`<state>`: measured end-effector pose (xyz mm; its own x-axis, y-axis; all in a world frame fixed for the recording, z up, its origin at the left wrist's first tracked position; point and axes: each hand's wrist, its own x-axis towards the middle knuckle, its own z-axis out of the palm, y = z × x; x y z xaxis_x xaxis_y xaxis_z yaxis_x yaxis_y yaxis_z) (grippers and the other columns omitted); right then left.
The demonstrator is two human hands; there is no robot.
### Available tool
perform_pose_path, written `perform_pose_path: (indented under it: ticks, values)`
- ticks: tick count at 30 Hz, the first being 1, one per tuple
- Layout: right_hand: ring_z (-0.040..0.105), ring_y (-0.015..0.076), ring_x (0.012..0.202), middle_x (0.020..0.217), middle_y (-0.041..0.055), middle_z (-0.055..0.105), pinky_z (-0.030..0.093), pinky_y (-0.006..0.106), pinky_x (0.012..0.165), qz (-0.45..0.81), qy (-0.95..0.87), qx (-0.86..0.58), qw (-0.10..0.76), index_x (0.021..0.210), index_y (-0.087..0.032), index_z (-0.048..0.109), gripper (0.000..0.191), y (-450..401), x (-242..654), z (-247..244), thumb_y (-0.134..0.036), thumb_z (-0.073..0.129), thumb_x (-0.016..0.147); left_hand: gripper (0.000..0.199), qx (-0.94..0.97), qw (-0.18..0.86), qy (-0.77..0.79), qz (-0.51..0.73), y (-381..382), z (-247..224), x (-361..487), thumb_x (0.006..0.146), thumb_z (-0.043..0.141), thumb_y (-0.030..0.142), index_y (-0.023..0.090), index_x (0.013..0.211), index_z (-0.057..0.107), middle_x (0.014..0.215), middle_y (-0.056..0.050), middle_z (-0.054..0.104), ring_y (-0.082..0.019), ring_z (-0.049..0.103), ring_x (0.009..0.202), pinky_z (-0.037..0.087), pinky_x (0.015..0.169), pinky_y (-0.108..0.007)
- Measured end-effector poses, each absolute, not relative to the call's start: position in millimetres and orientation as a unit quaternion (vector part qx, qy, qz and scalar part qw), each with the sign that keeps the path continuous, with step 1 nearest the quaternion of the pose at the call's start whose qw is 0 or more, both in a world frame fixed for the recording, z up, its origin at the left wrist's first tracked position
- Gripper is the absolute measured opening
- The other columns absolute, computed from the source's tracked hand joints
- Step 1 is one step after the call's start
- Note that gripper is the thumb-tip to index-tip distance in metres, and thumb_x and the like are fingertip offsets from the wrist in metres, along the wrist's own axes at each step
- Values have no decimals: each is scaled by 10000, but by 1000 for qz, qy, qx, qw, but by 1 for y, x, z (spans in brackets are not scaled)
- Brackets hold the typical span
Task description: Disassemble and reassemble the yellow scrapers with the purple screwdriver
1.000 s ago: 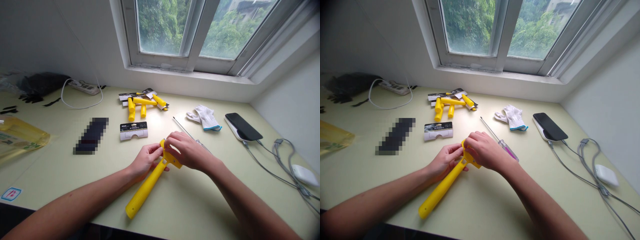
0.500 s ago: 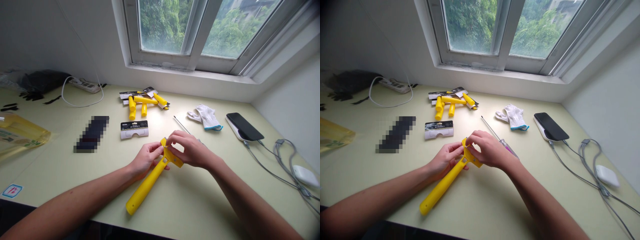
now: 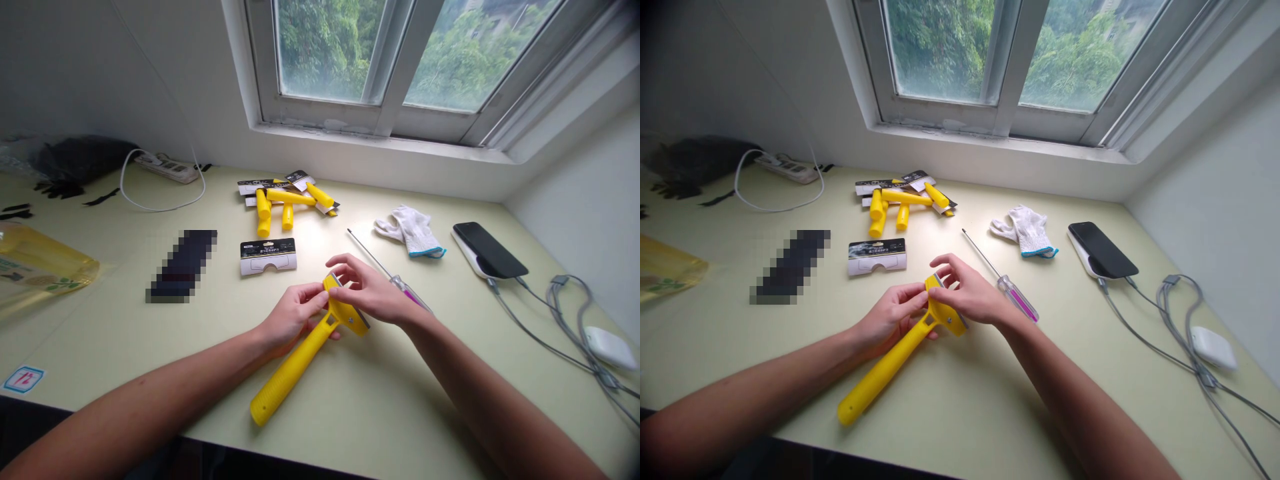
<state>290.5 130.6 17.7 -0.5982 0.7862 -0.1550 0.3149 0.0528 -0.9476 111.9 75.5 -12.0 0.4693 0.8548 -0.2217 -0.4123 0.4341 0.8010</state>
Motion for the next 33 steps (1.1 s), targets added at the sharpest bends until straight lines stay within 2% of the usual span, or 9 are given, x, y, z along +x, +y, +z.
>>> perform_pose_path:
  ticks: [4, 7, 12, 14, 17, 20, 23, 28, 33]
  values:
    - [571, 129, 753, 919, 18, 573, 475, 261, 648, 611, -667, -383, 187, 1130, -212, 507, 326, 130, 290, 18, -305, 609, 834, 306, 342, 791, 319, 394, 76, -12, 112, 867, 613, 369, 140, 1065, 658, 1039, -121, 643, -217, 659, 826, 587, 698, -376]
    - [580, 132, 771, 930, 15, 568, 474, 257, 655, 626, -657, -377, 185, 1041, -204, 530, 264, 131, 290, 20, -292, 630, 813, 287, 339, 795, 317, 389, 75, -12, 112, 864, 617, 367, 145, 1040, 661, 1033, -109, 640, -208, 658, 811, 585, 700, -373]
    - [579, 133, 763, 882, 7, 572, 479, 256, 651, 631, -659, -370, 175, 1036, -201, 512, 265, 130, 291, 23, -286, 630, 815, 258, 340, 797, 323, 382, 75, -11, 112, 849, 635, 369, 140, 966, 664, 961, -85, 631, -202, 646, 807, 587, 687, -362]
    - [579, 133, 759, 890, 12, 577, 488, 262, 654, 604, -681, -373, 180, 1079, -209, 512, 282, 129, 291, 23, -293, 616, 831, 259, 341, 795, 323, 384, 75, -11, 112, 851, 634, 366, 133, 962, 663, 950, -86, 629, -200, 642, 808, 590, 675, -353]
    - [585, 146, 836, 1003, 36, 589, 504, 278, 696, 493, -753, -380, 214, 1134, -245, 551, 282, 128, 292, 23, -295, 590, 858, 265, 332, 797, 317, 393, 76, -11, 111, 862, 621, 352, 127, 998, 659, 942, -92, 630, -186, 637, 796, 594, 665, -343]
    - [585, 154, 909, 1091, 46, 581, 502, 294, 772, 365, -825, -356, 243, 1045, -264, 648, 182, 129, 294, 22, -287, 583, 877, 267, 319, 802, 313, 397, 78, -11, 110, 870, 615, 328, 131, 1046, 650, 941, -91, 625, -176, 636, 790, 600, 670, -348]
    - [587, 153, 929, 1064, 44, 596, 485, 306, 834, 284, -869, -310, 260, 946, -262, 702, 133, 131, 296, 20, -268, 581, 890, 231, 302, 805, 317, 401, 79, -11, 110, 869, 617, 309, 131, 1012, 654, 887, -68, 603, -158, 628, 753, 604, 664, -350]
    - [573, 160, 937, 999, 45, 626, 479, 305, 840, 246, -902, -266, 236, 947, -237, 689, 134, 134, 299, 23, -230, 560, 908, 186, 291, 811, 317, 397, 80, -12, 109, 863, 624, 299, 130, 936, 651, 835, -44, 576, -148, 619, 719, 608, 649, -347]
    - [551, 149, 968, 1024, 48, 578, 470, 294, 869, 266, -903, -271, 199, 948, -212, 640, 104, 134, 302, 27, -177, 556, 899, 227, 307, 812, 316, 382, 80, -10, 109, 856, 632, 310, 122, 981, 658, 863, -61, 593, -157, 622, 735, 606, 640, -339]
